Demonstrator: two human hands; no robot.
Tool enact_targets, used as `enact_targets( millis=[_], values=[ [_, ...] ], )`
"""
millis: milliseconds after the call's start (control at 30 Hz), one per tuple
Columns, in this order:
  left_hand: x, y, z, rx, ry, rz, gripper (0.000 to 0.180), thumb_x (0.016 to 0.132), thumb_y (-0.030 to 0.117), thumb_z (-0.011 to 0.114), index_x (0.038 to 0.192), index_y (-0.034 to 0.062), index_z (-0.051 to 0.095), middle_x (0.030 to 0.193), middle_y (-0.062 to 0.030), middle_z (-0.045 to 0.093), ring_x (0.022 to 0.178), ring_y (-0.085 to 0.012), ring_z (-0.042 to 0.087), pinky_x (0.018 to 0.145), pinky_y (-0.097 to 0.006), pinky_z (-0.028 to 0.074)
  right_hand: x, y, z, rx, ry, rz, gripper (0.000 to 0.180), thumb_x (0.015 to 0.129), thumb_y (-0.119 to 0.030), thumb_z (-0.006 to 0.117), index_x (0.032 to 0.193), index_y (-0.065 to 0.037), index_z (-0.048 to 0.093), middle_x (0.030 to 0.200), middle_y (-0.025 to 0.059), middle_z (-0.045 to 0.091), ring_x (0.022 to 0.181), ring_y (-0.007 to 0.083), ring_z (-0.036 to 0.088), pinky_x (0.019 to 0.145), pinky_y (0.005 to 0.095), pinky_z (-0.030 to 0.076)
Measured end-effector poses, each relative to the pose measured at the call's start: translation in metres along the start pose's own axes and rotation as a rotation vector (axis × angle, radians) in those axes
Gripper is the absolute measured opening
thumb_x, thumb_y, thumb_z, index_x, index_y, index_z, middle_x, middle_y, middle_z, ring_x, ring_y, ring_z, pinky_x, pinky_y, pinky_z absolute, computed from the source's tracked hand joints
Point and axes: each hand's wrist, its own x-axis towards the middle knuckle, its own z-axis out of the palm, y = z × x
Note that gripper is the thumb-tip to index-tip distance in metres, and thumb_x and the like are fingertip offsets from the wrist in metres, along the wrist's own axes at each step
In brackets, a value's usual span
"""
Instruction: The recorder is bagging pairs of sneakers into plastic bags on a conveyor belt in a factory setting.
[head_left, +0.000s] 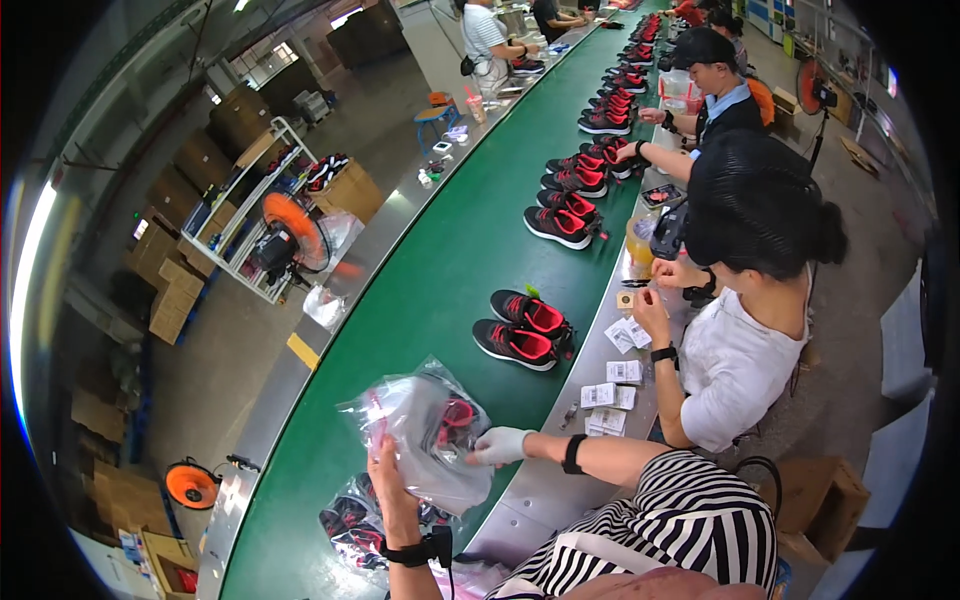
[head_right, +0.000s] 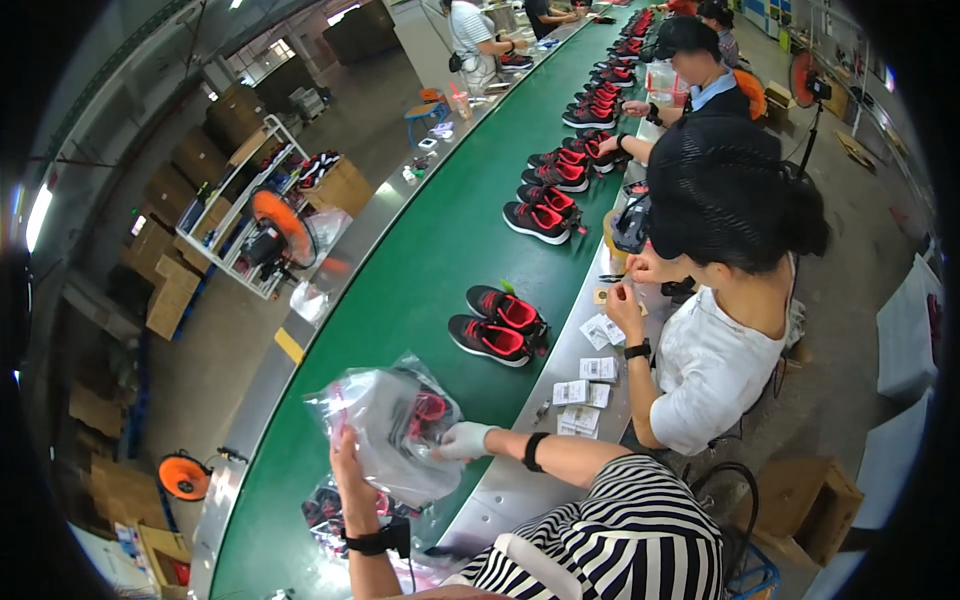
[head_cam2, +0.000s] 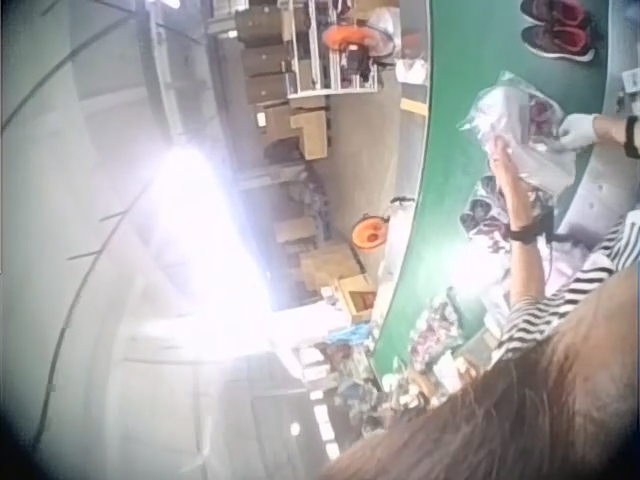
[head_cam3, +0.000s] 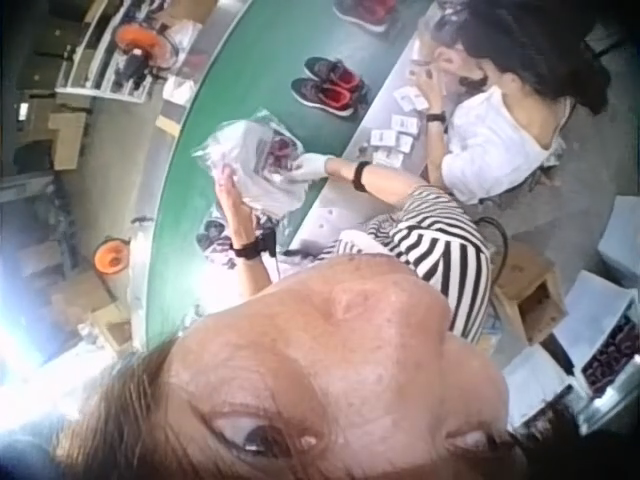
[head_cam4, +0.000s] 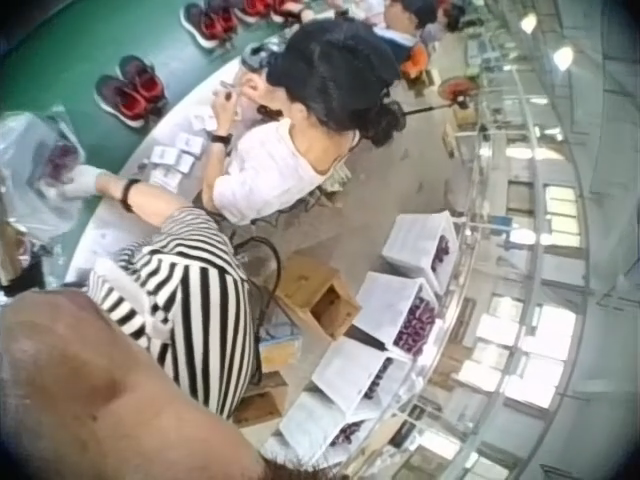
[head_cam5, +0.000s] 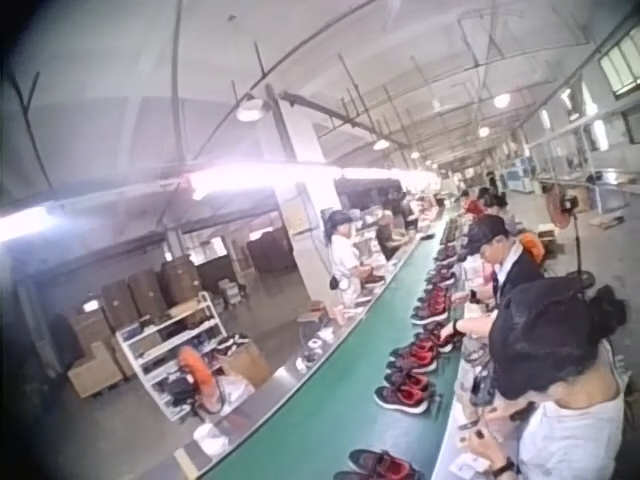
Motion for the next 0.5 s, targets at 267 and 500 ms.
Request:
enact_targets(
  millis=[267,500],
  values=[
    [-0.031,-0.029,0.009,0.038,-0.153,0.051,0.020,0.087,0.018,0.059,0.102,0.0048,0.057,0.089,-0.0042,0.061,0.074,-0.0151,0.060,0.062,-0.030,0.050,-0.065,-0.051,-0.003,0.575,0.151,-0.242,0.045,0.084,-0.051,0.056,0.082,-0.006,0.060,0.066,0.0012,0.053,0.065,0.0168,0.055,0.064,0.0305,0.049],
    [-0.025,-0.020,-0.048,0.145,0.123,0.470,0.019,0.087,0.007,0.051,0.103,0.0021,0.058,0.084,0.0019,0.054,0.068,-0.0067,0.048,0.057,-0.020,0.039,-0.113,-0.061,-0.001,-0.501,0.991,-0.165,0.039,0.071,-0.021,0.061,0.107,-0.010,0.052,0.094,0.0114,0.058,0.089,0.0274,0.058,0.073,0.0398,0.046]
  ],
)
